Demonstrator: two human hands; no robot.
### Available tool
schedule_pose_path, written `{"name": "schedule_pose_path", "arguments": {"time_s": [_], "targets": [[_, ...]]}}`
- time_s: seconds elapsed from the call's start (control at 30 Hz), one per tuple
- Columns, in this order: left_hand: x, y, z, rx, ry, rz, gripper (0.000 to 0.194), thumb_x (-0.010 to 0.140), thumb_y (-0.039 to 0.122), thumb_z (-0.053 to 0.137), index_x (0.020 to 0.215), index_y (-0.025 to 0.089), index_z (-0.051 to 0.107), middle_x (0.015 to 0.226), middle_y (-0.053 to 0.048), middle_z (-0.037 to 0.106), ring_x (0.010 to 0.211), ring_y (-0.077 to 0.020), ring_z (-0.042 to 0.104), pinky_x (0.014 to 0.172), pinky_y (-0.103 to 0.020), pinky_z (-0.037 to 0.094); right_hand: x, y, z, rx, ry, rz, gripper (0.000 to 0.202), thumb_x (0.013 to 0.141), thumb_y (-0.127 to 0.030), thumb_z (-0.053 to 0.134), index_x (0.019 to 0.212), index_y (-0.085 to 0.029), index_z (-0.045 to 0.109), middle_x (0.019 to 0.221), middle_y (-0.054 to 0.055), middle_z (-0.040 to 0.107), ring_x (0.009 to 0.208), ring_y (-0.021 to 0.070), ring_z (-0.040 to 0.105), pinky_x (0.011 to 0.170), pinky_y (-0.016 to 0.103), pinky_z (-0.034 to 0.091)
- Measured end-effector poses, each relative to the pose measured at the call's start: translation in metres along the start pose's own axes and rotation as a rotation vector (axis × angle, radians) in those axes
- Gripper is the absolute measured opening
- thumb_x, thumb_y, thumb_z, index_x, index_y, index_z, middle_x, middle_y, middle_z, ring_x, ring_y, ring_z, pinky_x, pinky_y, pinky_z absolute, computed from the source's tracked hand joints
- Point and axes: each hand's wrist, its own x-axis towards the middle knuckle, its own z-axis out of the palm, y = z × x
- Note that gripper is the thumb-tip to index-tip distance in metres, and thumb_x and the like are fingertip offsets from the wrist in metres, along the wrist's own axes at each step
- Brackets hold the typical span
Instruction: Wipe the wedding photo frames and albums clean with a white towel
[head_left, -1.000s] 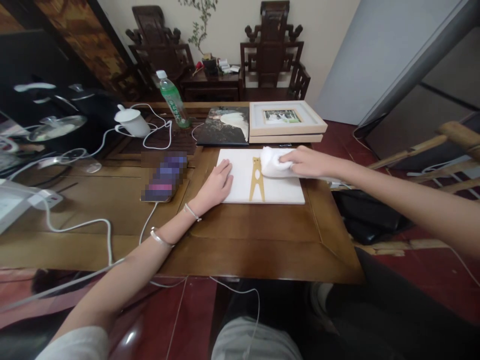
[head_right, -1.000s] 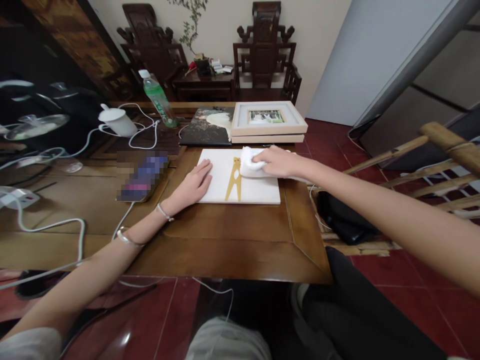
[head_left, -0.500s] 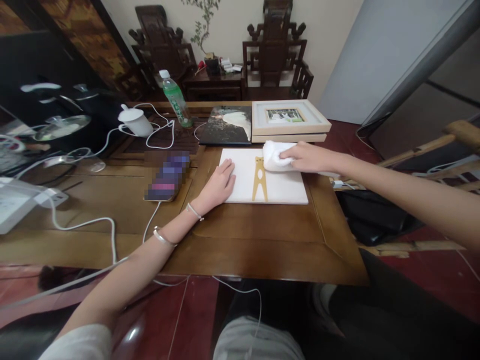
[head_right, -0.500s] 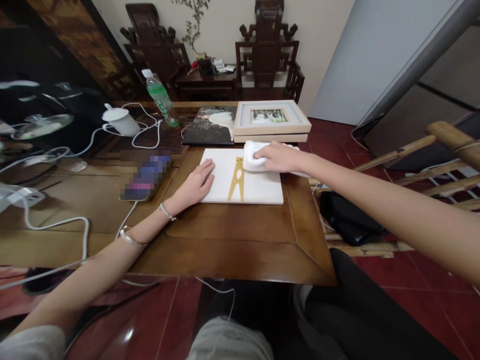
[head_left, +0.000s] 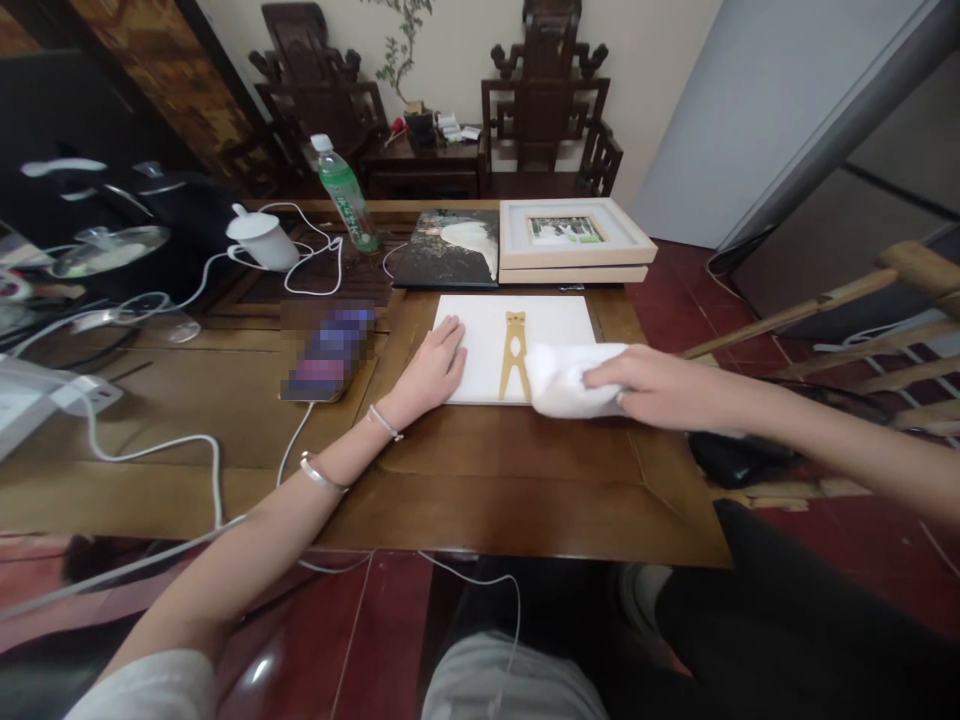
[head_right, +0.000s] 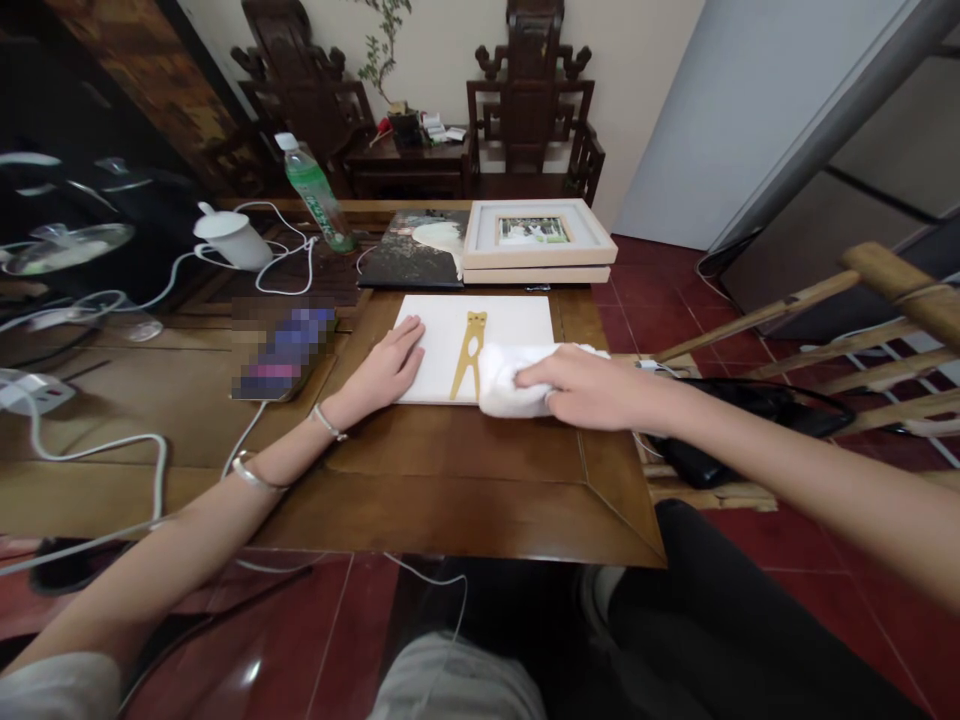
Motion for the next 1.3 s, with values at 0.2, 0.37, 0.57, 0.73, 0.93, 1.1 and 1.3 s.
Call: {"name": "schedule_pose_path", "arguments": {"time_s": [0.2,0.37,0.57,0.73,0.93,1.1,1.3], "targets": [[0.000,0.000,-0.001,0.001,-0.009,-0.003,0.044,0.097,0.026,0.033,0.134,0.008,0.048,0.147,-0.020,0.045,0.143,-0.0306,0.034,0.118,-0.050,0.029,0.052,0.034,-0.029,-0.102,0.038,0.029,0.015,0.068,-0.007,0.045,0.072,-0.021,0.046,0.068,0.002,0.050,0.067,0.0188,0.048,0.064,0.032,0.031],[-0.001,-0.002,-0.001,0.001,-0.021,-0.006,0.046,0.098,0.027,0.032,0.136,0.007,0.047,0.148,-0.021,0.043,0.143,-0.0318,0.034,0.117,-0.052,0.030,0.091,0.030,-0.023,-0.201,0.107,0.140,0.037,0.072,-0.005,0.047,0.105,-0.017,0.058,0.101,0.013,0.064,0.097,0.0280,0.058,0.075,0.036,0.042],[0.000,-0.003,0.000,0.014,-0.026,-0.013,0.046,0.098,0.027,0.033,0.137,0.008,0.046,0.149,-0.020,0.043,0.143,-0.0315,0.034,0.117,-0.052,0.031,0.085,-0.005,0.038,-0.324,0.046,0.117,0.072,0.066,0.009,0.040,0.132,-0.017,0.053,0.162,0.013,0.022,0.148,0.0388,0.008,0.106,0.074,0.023],[0.000,-0.002,0.002,0.019,-0.013,-0.006,0.047,0.098,0.026,0.032,0.136,0.003,0.047,0.148,-0.023,0.043,0.143,-0.0323,0.034,0.118,-0.051,0.030,0.047,-0.044,0.068,-0.379,-0.011,0.020,0.070,0.069,0.009,0.039,0.132,-0.018,0.056,0.163,0.010,0.015,0.149,0.0394,0.004,0.104,0.079,0.023],[0.000,-0.004,0.003,0.021,-0.006,0.002,0.046,0.096,0.023,0.032,0.136,0.005,0.047,0.147,-0.021,0.044,0.143,-0.0313,0.035,0.117,-0.052,0.030,0.031,-0.063,0.067,-0.379,-0.070,-0.041,0.062,0.072,0.004,0.043,0.127,-0.019,0.060,0.162,0.010,0.023,0.148,0.0390,0.013,0.104,0.076,0.029],[0.001,-0.003,0.003,0.016,-0.011,-0.011,0.046,0.097,0.026,0.033,0.135,0.004,0.047,0.148,-0.023,0.043,0.143,-0.0322,0.035,0.117,-0.051,0.030,0.063,-0.038,0.043,-0.298,-0.016,0.045,0.063,0.074,0.005,0.039,0.129,-0.020,0.057,0.151,0.015,0.042,0.147,0.0341,0.021,0.106,0.066,0.032],[0.000,-0.002,0.002,0.013,-0.002,0.001,0.045,0.097,0.025,0.032,0.135,0.006,0.048,0.146,-0.021,0.045,0.143,-0.0318,0.035,0.117,-0.052,0.031,0.120,0.000,0.013,-0.296,0.047,0.127,0.058,0.075,0.003,0.040,0.128,-0.015,0.055,0.137,0.021,0.053,0.141,0.0367,0.032,0.105,0.067,0.030]]}}
